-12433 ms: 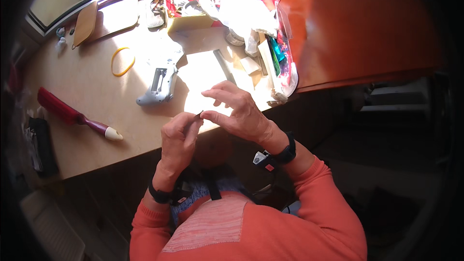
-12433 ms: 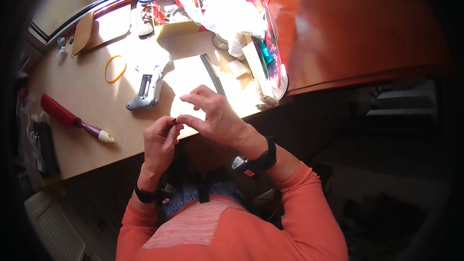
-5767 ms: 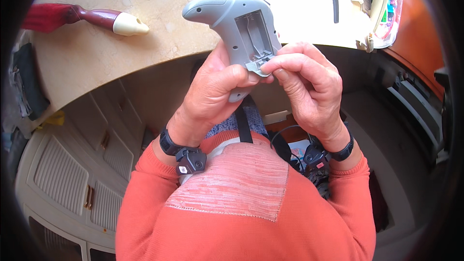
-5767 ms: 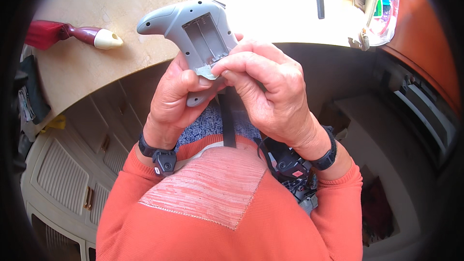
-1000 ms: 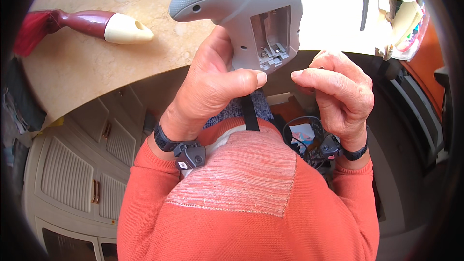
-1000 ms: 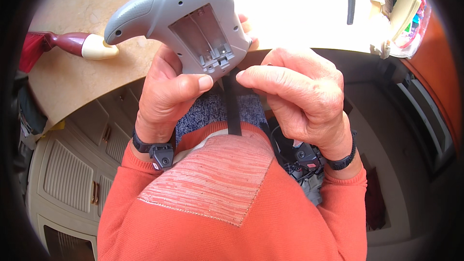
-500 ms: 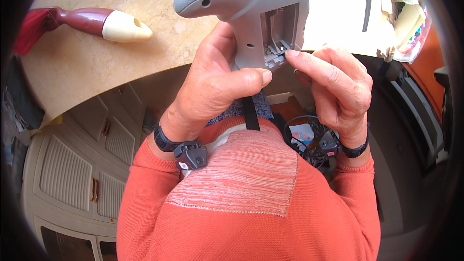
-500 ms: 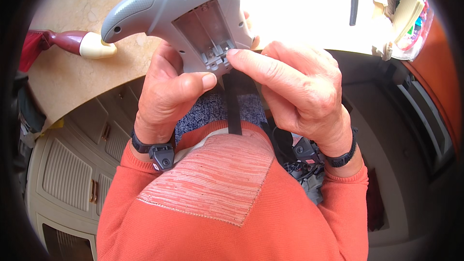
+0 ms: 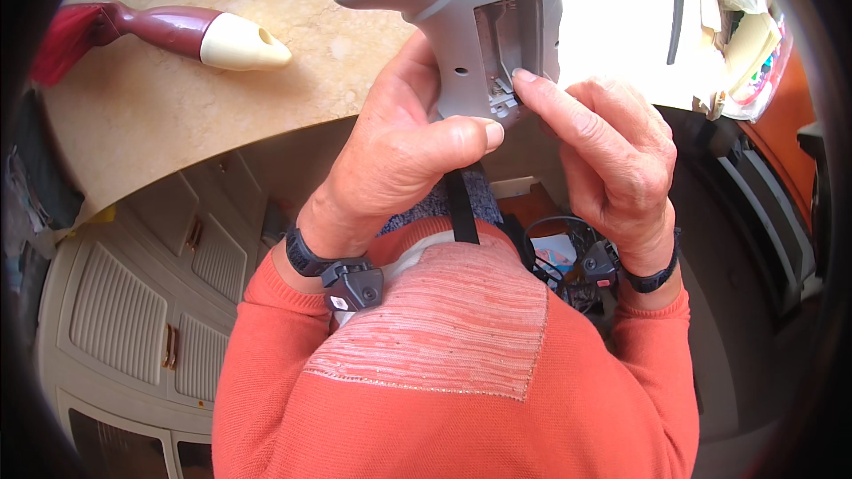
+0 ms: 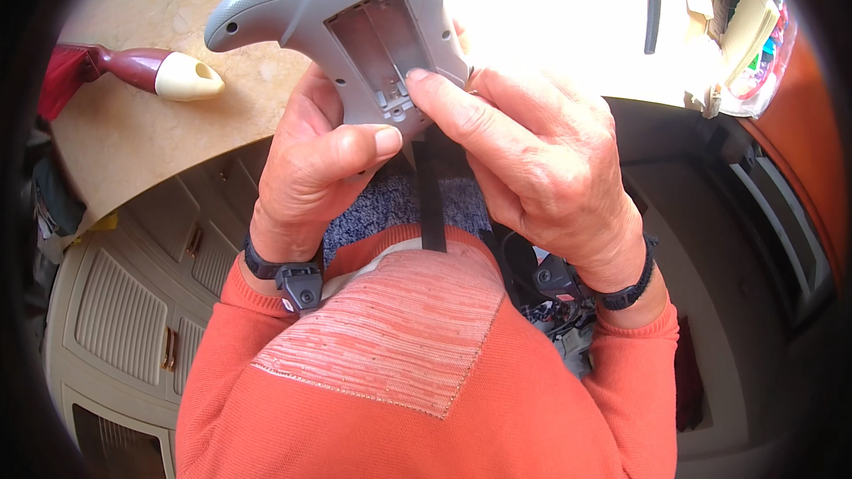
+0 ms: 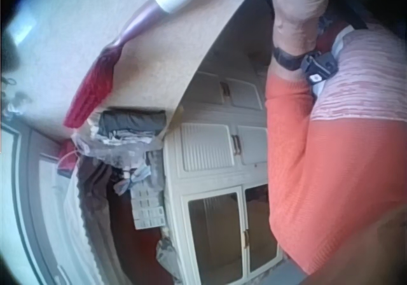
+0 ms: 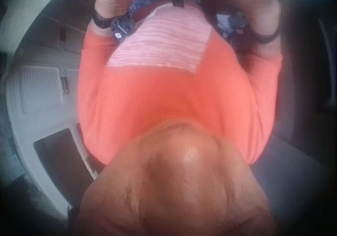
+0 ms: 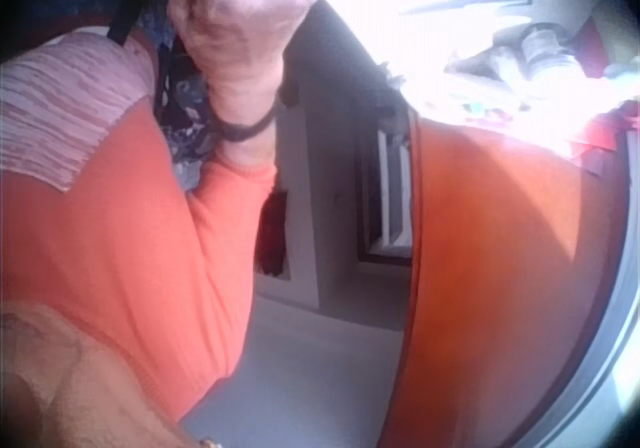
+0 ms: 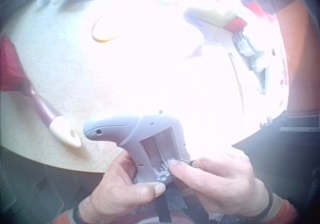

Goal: The person removes batteries from a game controller, then uses sandpaper to smooth the interior of the battery compartment. They move between rooms to retrieve the sandpaper and return to the desk to continue sanding.

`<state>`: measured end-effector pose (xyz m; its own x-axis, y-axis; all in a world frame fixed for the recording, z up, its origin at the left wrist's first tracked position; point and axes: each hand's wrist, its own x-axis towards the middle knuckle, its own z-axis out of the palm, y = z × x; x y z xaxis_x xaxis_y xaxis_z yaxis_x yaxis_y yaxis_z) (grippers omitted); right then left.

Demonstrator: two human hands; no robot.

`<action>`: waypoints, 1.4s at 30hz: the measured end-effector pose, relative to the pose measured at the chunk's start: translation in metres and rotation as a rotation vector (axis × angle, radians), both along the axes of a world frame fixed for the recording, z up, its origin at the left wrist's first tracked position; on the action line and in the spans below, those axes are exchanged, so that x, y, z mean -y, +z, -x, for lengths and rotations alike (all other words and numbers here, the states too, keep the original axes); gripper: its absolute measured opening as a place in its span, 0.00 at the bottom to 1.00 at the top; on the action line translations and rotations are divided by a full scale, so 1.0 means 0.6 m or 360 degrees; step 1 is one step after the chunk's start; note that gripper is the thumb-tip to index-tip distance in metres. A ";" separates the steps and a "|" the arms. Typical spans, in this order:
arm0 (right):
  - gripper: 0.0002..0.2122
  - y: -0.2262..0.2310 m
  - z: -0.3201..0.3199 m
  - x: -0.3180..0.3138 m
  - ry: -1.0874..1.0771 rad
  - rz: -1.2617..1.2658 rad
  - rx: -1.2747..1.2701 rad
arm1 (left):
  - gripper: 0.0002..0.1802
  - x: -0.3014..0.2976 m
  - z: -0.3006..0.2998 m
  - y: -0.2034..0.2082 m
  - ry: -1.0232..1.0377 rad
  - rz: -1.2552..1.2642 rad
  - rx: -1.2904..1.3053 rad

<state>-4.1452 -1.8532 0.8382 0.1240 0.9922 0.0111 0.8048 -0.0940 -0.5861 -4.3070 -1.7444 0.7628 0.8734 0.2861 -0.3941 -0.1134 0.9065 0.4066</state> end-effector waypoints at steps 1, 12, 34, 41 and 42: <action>0.23 -0.001 0.001 0.001 -0.0007 0.0016 0.0003 | 0.43 0.000 0.001 0.002 -0.0009 0.0005 -0.0021; 0.24 -0.003 0.005 -0.006 -0.0003 0.0045 -0.0339 | 0.39 0.000 0.004 0.007 0.0039 0.0061 -0.0005; 0.17 0.006 0.013 -0.014 -0.0117 0.0036 -0.0414 | 0.35 0.001 0.002 0.024 0.0016 0.0090 -0.0119; 0.14 0.011 0.021 0.001 -0.0674 -0.0215 -0.0995 | 0.39 0.000 0.005 0.017 -0.0065 0.0001 -0.0050; 0.15 0.012 0.024 0.003 -0.0747 -0.0273 -0.0927 | 0.39 0.002 0.004 0.017 -0.0041 0.0013 -0.0032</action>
